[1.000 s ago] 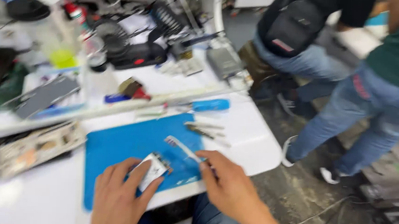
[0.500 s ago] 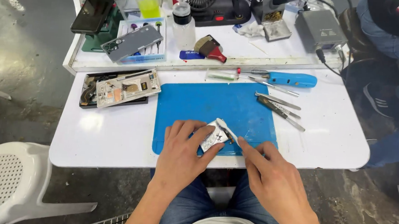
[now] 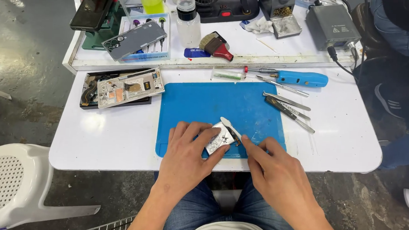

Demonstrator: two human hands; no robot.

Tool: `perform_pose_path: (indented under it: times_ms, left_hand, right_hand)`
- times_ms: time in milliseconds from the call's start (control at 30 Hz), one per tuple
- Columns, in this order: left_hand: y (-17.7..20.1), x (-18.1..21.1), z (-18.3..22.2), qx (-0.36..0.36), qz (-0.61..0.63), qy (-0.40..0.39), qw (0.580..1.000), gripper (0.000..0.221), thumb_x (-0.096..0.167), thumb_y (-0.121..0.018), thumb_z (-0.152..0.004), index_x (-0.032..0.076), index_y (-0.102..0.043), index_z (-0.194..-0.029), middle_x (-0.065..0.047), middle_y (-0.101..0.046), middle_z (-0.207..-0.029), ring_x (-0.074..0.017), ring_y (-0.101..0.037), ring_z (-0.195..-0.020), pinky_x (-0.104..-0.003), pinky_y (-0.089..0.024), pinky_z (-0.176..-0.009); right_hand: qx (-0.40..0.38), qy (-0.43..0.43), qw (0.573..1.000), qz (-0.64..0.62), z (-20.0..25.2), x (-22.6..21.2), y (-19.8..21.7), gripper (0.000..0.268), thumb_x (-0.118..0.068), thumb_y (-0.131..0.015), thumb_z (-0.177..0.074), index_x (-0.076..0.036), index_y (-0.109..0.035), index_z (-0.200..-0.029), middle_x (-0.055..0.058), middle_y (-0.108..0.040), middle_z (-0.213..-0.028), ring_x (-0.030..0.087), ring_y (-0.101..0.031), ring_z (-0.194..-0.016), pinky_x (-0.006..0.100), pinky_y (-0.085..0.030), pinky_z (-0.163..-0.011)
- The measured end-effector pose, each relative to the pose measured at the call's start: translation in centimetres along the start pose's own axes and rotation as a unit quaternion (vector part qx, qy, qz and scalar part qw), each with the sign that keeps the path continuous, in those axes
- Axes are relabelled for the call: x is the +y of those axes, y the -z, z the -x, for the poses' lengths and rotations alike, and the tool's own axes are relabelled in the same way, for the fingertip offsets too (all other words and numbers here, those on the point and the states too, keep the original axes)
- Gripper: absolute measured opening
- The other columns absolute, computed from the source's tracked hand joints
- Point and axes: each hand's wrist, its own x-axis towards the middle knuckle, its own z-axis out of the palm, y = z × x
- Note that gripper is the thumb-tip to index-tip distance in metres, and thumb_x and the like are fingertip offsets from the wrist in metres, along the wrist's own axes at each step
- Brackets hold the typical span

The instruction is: Cleaning the electrical contacts of a mobile phone battery using a toothbrush, cleaning solution, and a small metal tool.

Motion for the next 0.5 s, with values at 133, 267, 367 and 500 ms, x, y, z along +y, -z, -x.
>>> perform_pose_path:
  times_ms: [133, 267, 367, 500]
  left_hand:
    - [0.0, 0.2, 0.0, 0.007, -0.009, -0.002, 1.0, 0.037, 0.043, -0.068, -0.098, 0.012, -0.072, -0.118, -0.006, -0.065, -0.114, -0.0298, -0.055, -0.101, -0.045, -0.046, -0.083]
    - [0.0, 0.0, 0.0, 0.004, -0.003, 0.006, 1.0, 0.037, 0.044, -0.068, -0.098, 0.013, -0.073, -0.117, -0.006, -0.066, -0.115, -0.0306, -0.054, -0.101, -0.046, -0.045, -0.083]
    - [0.0, 0.0, -0.2, 0.012, -0.002, -0.002, 1.0, 0.037, 0.043, -0.069, -0.097, 0.012, -0.073, -0.116, -0.006, -0.066, -0.114, -0.03, -0.054, -0.1, -0.046, -0.045, -0.084]
    - [0.0, 0.2, -0.1, 0.01, -0.004, 0.004, 1.0, 0.038, 0.044, -0.069, -0.097, 0.012, -0.073, -0.116, -0.006, -0.066, -0.112, -0.03, -0.054, -0.098, -0.044, -0.045, -0.081]
  right_hand:
    - [-0.046, -0.025, 0.998, 0.019, 2.7, 0.6, 0.2, 0.048, -0.022, -0.053, -0.1, -0.022, -0.055, -0.148, 0.004, -0.056, -0.096, 0.028, -0.047, -0.044, 0.046, -0.037, -0.037]
    - [-0.05, -0.049, 0.997, 0.045, 3.9, 1.1, 0.0, 0.053, -0.024, -0.056, -0.098, -0.029, -0.053, -0.151, 0.0, -0.058, -0.095, 0.024, -0.05, -0.046, 0.044, -0.04, -0.036]
    - [-0.008, -0.021, 0.998, 0.054, 1.4, 0.4, -0.6, 0.049, -0.021, -0.056, -0.099, -0.025, -0.057, -0.147, 0.003, -0.056, -0.092, 0.028, -0.042, -0.041, 0.045, -0.034, -0.034]
    - [-0.039, -0.025, 0.997, 0.066, 1.0, -0.1, 0.1, 0.05, -0.024, -0.054, -0.1, -0.025, -0.054, -0.15, 0.003, -0.056, -0.094, 0.028, -0.044, -0.04, 0.046, -0.038, -0.034]
